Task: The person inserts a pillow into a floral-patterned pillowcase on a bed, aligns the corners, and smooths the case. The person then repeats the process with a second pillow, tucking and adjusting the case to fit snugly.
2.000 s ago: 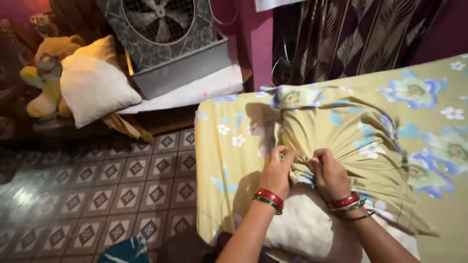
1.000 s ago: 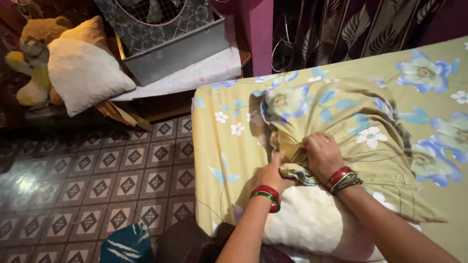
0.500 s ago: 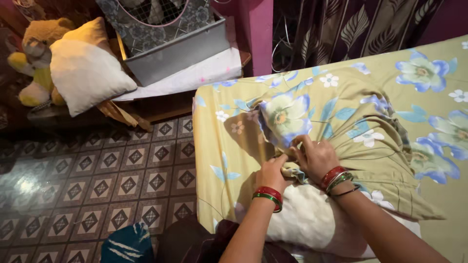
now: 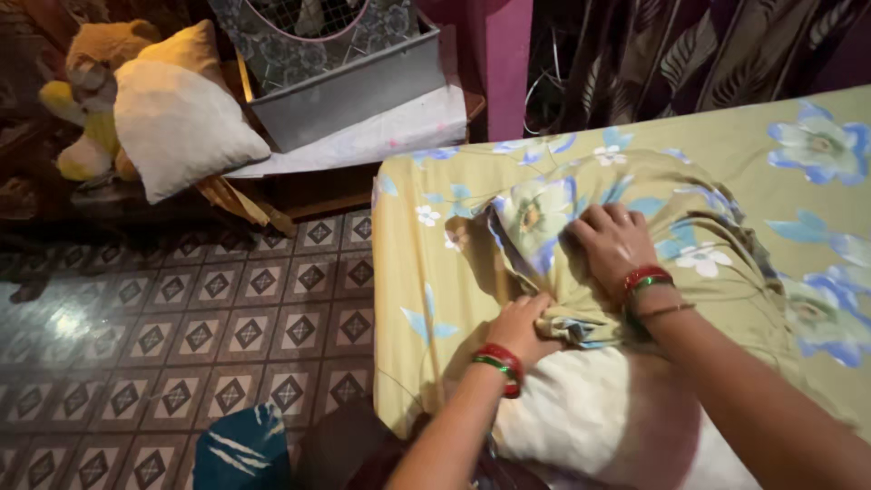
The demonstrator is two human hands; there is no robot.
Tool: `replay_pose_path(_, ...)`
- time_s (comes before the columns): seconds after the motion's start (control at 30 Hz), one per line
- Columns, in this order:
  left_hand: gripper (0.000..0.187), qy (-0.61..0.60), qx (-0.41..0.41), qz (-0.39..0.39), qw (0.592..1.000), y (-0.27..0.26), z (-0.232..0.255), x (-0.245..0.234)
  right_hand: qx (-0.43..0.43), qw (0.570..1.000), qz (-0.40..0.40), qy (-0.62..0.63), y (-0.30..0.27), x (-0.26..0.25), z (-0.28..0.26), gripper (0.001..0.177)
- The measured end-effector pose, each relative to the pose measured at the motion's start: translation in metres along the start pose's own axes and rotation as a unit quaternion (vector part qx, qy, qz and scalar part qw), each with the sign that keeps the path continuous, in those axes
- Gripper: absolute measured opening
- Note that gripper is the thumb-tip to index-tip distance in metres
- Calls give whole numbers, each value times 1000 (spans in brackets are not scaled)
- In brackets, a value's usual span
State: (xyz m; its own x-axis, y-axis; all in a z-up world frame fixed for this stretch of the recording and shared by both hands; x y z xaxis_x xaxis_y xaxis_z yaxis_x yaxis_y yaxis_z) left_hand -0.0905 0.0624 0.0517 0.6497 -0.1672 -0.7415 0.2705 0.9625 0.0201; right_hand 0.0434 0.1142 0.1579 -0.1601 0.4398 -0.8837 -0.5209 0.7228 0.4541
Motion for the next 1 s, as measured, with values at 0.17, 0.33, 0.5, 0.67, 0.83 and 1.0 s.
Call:
replay_pose_path(0.17,45,-332,-47,-206,919,22,-35,2,-1,985,130,116,-14,2,-2,25)
replay_pose_path(0.33,26,-195,-151,180,952,71,-47,-55,25,968,164,186,-24,18,16,25)
replay_pose_path(0.5,47,-55,-47,304,950,78,10,-81,89,961,178,191,-34,29,26,21)
replay_pose_path(0.67,30,-67,-150,234,958,98,8,-82,106,960,206,157,-37,40,32,16)
replay_pose_path(0.83,20,-64,-119,232,963,98,8,-93,115,957,211,163,-43,55,39,13)
replay_pose_path(1.0,21,-48,-63,180,981,91,29,-89,101,955,225,164,-45,58,40,15)
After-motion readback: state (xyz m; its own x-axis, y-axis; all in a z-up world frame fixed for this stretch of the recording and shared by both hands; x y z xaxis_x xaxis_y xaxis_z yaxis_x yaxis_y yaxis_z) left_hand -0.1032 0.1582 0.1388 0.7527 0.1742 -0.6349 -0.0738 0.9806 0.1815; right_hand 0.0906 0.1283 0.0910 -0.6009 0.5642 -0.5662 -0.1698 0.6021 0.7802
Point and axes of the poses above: each hand's wrist, its own y-axis towards the middle knuckle, its own x-axis out of the palm, z = x × y, the point moved 8 cm from there along y, towards the middle knuckle, and after that the axes turned 9 degrees about -x, right-handed, at the moved point
